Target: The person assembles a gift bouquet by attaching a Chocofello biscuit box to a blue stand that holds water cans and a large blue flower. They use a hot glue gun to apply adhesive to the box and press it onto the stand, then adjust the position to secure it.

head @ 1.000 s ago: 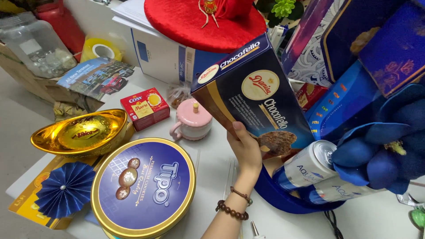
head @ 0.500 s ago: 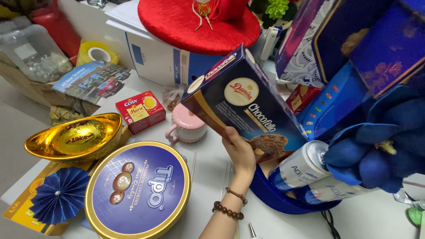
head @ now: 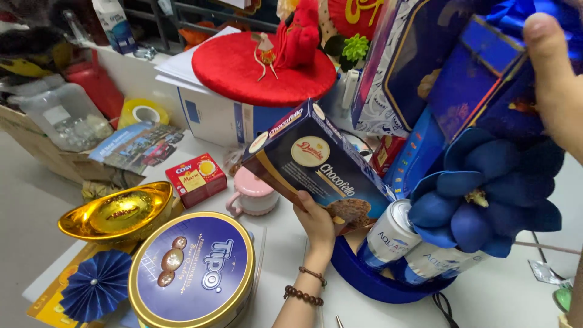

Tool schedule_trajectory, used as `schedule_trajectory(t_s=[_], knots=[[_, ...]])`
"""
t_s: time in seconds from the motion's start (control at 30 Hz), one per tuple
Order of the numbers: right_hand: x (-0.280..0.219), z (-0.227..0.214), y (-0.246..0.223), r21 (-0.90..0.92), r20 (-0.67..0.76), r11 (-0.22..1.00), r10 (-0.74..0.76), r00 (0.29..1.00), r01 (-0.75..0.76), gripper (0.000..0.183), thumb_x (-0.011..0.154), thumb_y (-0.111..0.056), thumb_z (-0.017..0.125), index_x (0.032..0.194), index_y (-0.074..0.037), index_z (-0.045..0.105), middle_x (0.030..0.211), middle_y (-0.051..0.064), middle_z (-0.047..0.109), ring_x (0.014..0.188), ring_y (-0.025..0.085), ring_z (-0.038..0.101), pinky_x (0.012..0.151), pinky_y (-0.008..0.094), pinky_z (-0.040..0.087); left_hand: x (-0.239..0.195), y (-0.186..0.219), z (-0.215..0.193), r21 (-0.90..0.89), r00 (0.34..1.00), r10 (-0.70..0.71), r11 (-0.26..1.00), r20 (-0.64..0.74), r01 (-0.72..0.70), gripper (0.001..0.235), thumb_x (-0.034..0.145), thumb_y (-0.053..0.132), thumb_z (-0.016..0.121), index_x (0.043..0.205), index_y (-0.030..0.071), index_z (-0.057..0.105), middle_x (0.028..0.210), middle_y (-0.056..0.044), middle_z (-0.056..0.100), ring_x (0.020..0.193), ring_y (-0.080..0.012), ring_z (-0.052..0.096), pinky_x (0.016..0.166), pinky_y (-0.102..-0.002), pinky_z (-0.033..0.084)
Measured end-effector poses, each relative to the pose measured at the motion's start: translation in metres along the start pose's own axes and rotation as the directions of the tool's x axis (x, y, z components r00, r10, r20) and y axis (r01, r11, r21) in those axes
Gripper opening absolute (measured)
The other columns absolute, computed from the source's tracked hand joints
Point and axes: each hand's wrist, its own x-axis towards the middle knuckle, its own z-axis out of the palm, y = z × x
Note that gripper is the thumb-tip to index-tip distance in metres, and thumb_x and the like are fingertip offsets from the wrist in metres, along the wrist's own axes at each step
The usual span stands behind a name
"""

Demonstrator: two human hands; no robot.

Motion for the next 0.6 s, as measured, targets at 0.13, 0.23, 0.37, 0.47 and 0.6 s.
schedule_trajectory(t_s=[0.13,0.23,0.37,0.47,0.6], knots=[[0.003,-0.001,-0.011,0.133,-0.016,0.984,0.120,0.993,-0.117,0.047,0.134,-0.025,0.049,0.160,0.013,0.038,0.153,0.039,0.049,0.141,0.050,0.050,0.118,0.054,0.036,0.000,-0.010,-0.002,0.034,1.000,0.001,0.999,-0.014,-0.001,0.074,0.095,0.062,0.035,0.135,0.003,0.054,0.131,-0.013,0.065,0.124,-0.0265,0.062,0.106,-0.037,0.046],[0.005,-0.009,-0.024,0.034,0.025,0.999,-0.012,1.000,0.012,0.034,0.139,-0.009,0.051,0.163,0.015,0.043,0.149,0.041,0.055,0.135,0.053,0.056,0.116,0.056,0.042,0.001,-0.012,-0.003,0.070,0.991,-0.126,0.989,-0.045,0.129,0.074,0.090,0.068,0.036,0.124,0.005,0.058,0.113,-0.010,0.067,0.107,-0.0243,0.065,0.097,-0.037,0.050],[0.006,-0.011,-0.028,0.024,0.037,0.999,-0.040,0.999,0.039,0.036,0.138,-0.009,0.051,0.164,0.014,0.041,0.148,0.041,0.054,0.133,0.053,0.055,0.113,0.057,0.042,0.001,-0.008,-0.003,0.017,1.000,-0.015,1.000,0.015,0.015,0.075,0.091,0.066,0.039,0.127,0.004,0.061,0.121,-0.012,0.072,0.115,-0.0273,0.069,0.100,-0.038,0.052],[0.006,-0.010,-0.025,0.022,0.038,0.999,-0.042,0.998,0.042,0.036,0.138,-0.010,0.052,0.163,0.014,0.043,0.146,0.040,0.055,0.131,0.051,0.056,0.110,0.056,0.042,0.003,-0.008,-0.003,0.020,0.996,0.070,0.997,0.049,-0.071,0.074,0.094,0.067,0.038,0.121,0.004,0.064,0.115,-0.012,0.073,0.111,-0.0271,0.070,0.098,-0.038,0.052],[0.006,-0.011,-0.021,0.001,0.016,0.998,-0.066,0.998,0.066,0.032,0.139,-0.007,0.057,0.157,0.019,0.049,0.140,0.040,0.057,0.126,0.051,0.058,0.106,0.055,0.043,0.006,-0.018,-0.004,0.061,0.998,0.058,0.996,0.039,-0.060,0.062,0.096,0.066,0.038,0.102,0.010,0.062,0.085,-0.001,0.062,0.081,-0.0169,0.060,0.081,-0.035,0.049]])
